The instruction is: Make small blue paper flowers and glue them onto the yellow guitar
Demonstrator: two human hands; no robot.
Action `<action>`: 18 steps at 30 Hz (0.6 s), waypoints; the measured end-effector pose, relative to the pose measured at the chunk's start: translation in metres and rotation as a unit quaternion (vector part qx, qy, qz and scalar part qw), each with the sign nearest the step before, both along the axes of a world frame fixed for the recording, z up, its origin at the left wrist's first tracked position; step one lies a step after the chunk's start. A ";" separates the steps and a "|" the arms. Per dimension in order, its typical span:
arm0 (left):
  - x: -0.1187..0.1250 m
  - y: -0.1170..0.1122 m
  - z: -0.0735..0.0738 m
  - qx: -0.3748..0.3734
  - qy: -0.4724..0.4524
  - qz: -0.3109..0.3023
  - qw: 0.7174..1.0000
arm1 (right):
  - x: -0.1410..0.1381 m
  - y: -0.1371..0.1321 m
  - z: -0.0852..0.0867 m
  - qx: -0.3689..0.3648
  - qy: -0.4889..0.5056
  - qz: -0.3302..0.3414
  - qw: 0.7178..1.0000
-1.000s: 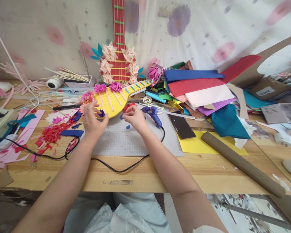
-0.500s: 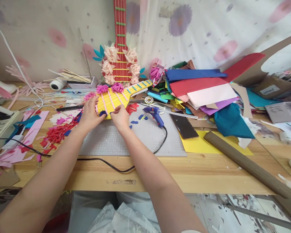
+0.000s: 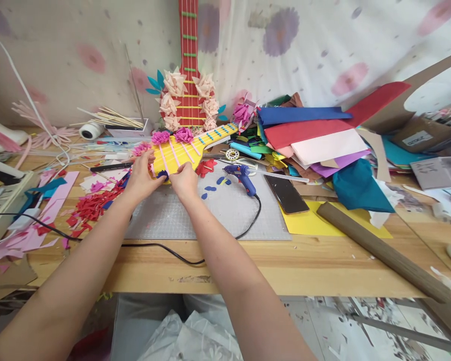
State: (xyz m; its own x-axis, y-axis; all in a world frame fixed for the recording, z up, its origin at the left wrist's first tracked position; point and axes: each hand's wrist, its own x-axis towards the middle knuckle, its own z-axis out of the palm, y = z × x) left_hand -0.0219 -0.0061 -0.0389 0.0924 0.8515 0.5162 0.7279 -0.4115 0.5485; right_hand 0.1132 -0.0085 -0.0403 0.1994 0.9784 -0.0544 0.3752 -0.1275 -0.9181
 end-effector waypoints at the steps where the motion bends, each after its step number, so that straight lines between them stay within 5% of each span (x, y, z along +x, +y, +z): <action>1: 0.000 0.000 0.000 0.001 0.006 0.002 1.000 | 0.000 0.000 0.000 -0.001 -0.002 -0.006 1.000; 18: -0.002 0.002 -0.003 0.008 0.049 0.009 0.999 | -0.003 0.007 -0.011 -0.020 0.002 -0.039 0.999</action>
